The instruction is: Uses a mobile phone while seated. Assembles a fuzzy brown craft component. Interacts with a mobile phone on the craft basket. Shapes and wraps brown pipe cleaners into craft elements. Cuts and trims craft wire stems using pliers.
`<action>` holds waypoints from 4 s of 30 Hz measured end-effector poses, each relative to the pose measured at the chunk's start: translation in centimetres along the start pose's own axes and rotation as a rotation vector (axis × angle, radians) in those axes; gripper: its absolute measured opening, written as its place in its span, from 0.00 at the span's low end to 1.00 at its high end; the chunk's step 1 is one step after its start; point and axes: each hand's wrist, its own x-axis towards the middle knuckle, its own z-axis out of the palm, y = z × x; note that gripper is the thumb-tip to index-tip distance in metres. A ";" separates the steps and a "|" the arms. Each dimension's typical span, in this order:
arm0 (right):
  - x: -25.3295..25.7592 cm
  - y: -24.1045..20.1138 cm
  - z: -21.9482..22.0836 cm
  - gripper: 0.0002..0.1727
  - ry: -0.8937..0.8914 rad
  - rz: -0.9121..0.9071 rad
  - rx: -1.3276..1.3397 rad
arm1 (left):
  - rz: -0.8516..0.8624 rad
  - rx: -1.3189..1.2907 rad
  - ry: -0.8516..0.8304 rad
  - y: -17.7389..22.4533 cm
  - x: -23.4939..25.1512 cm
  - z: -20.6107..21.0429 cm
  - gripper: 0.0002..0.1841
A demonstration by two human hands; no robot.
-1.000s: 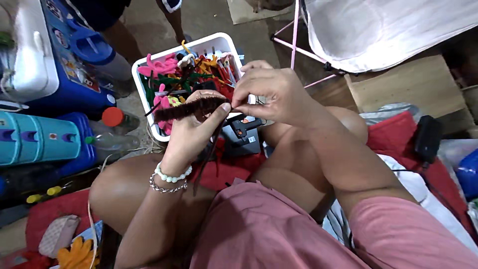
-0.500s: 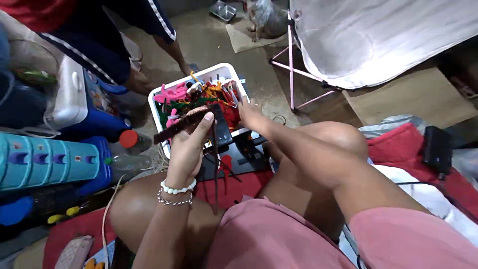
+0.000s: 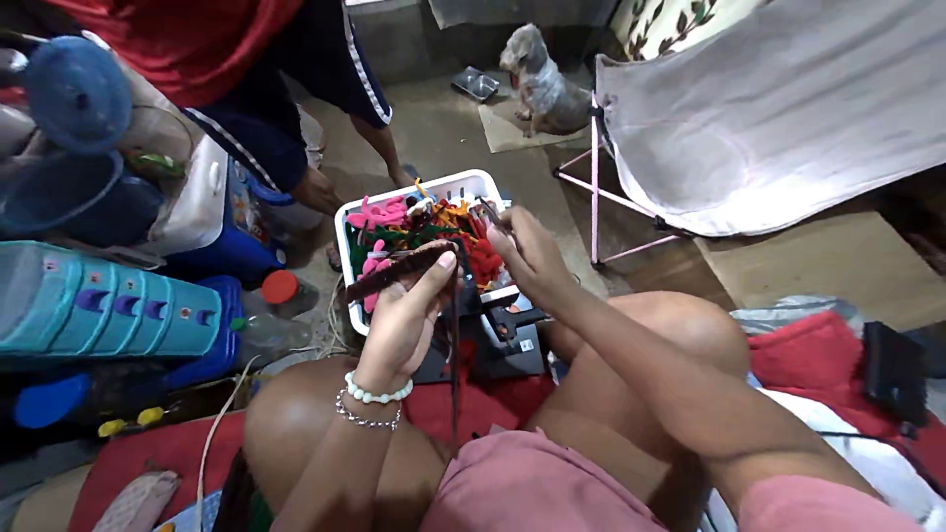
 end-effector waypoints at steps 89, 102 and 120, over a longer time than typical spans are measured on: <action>-2.8 -3.8 -2.5 0.10 -0.030 0.149 0.501 | 0.254 0.283 -0.155 -2.3 0.9 1.1 0.09; -2.6 -3.9 -2.0 0.12 0.106 0.169 0.382 | 0.554 0.244 0.004 -4.9 1.0 2.4 0.06; -1.8 -3.0 -5.0 0.06 -0.016 0.133 0.325 | 0.637 0.769 -0.172 -2.6 1.7 0.5 0.14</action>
